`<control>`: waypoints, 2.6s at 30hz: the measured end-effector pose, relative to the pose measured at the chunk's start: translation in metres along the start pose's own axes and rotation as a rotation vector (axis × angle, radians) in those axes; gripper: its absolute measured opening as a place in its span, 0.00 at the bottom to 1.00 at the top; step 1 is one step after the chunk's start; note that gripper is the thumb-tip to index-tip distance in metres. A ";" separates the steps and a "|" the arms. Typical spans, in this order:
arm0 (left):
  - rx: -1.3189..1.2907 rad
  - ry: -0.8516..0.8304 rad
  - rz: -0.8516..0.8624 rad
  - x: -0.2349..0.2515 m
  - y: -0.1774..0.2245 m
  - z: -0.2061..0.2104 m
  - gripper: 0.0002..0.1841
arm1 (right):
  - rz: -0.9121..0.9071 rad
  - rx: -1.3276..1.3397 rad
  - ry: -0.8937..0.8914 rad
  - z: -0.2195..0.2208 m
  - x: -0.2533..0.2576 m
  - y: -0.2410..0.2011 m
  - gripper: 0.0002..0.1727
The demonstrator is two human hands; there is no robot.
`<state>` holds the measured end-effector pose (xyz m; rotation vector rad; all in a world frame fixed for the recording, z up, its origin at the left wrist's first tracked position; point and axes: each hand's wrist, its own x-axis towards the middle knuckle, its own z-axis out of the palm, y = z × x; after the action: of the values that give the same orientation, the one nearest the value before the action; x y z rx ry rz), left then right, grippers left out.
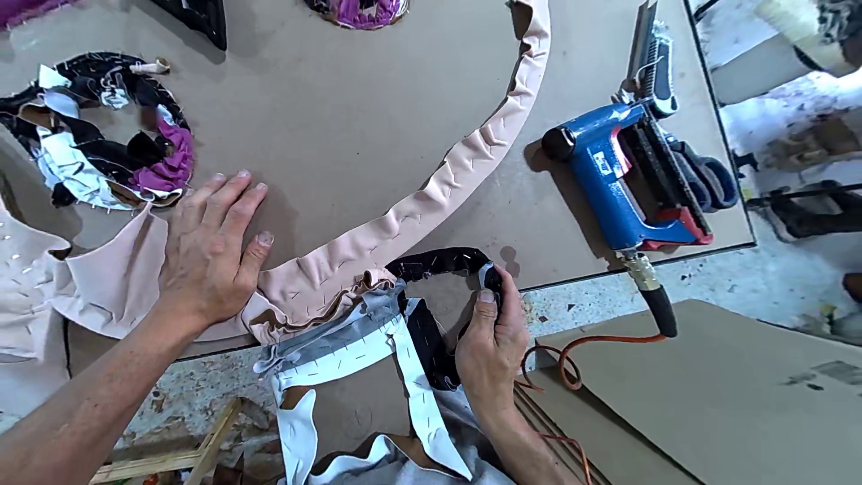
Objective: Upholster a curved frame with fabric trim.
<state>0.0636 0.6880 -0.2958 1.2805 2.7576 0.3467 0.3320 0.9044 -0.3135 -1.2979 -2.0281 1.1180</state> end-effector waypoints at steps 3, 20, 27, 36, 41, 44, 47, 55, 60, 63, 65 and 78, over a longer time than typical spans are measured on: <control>-0.015 -0.001 -0.007 -0.002 -0.001 -0.001 0.35 | -0.019 0.029 -0.014 0.000 0.000 0.001 0.26; -0.067 0.002 0.010 -0.002 -0.006 -0.002 0.34 | -0.061 0.056 0.001 0.000 0.004 0.007 0.24; -0.095 0.028 0.024 -0.003 -0.008 -0.002 0.34 | -0.061 0.070 -0.006 -0.001 0.004 0.006 0.25; -0.608 0.056 -0.048 0.060 0.037 -0.042 0.20 | -0.025 0.151 -0.182 -0.013 0.006 0.009 0.32; -0.815 -0.037 0.122 0.072 0.113 -0.062 0.21 | -0.152 0.254 -0.022 -0.049 0.042 -0.025 0.31; -0.985 -0.158 0.081 0.079 0.152 -0.075 0.31 | -0.399 0.333 -0.117 -0.040 0.061 -0.081 0.33; -1.202 -0.060 -0.014 0.091 0.155 -0.079 0.09 | -0.434 0.473 -0.352 -0.031 0.076 -0.113 0.34; -1.092 0.288 -0.418 0.076 0.070 -0.083 0.14 | -0.348 -0.427 -0.025 -0.092 0.123 -0.009 0.27; -0.741 0.387 -0.527 0.096 0.018 -0.029 0.26 | -0.205 -0.861 -0.199 -0.106 0.175 0.018 0.37; -0.488 0.387 -0.469 0.102 0.017 -0.009 0.28 | -0.084 -0.934 -0.352 -0.112 0.213 0.013 0.33; -0.454 0.392 -0.455 0.100 0.020 -0.006 0.28 | -0.019 -0.882 -0.428 -0.116 0.230 0.009 0.29; -0.440 0.377 -0.445 0.100 0.024 -0.003 0.29 | 0.096 -0.720 -0.320 -0.123 0.081 -0.013 0.22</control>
<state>0.0166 0.7784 -0.2852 0.5234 2.8995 1.1648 0.3824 1.0207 -0.2373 -1.6316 -2.7881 0.6697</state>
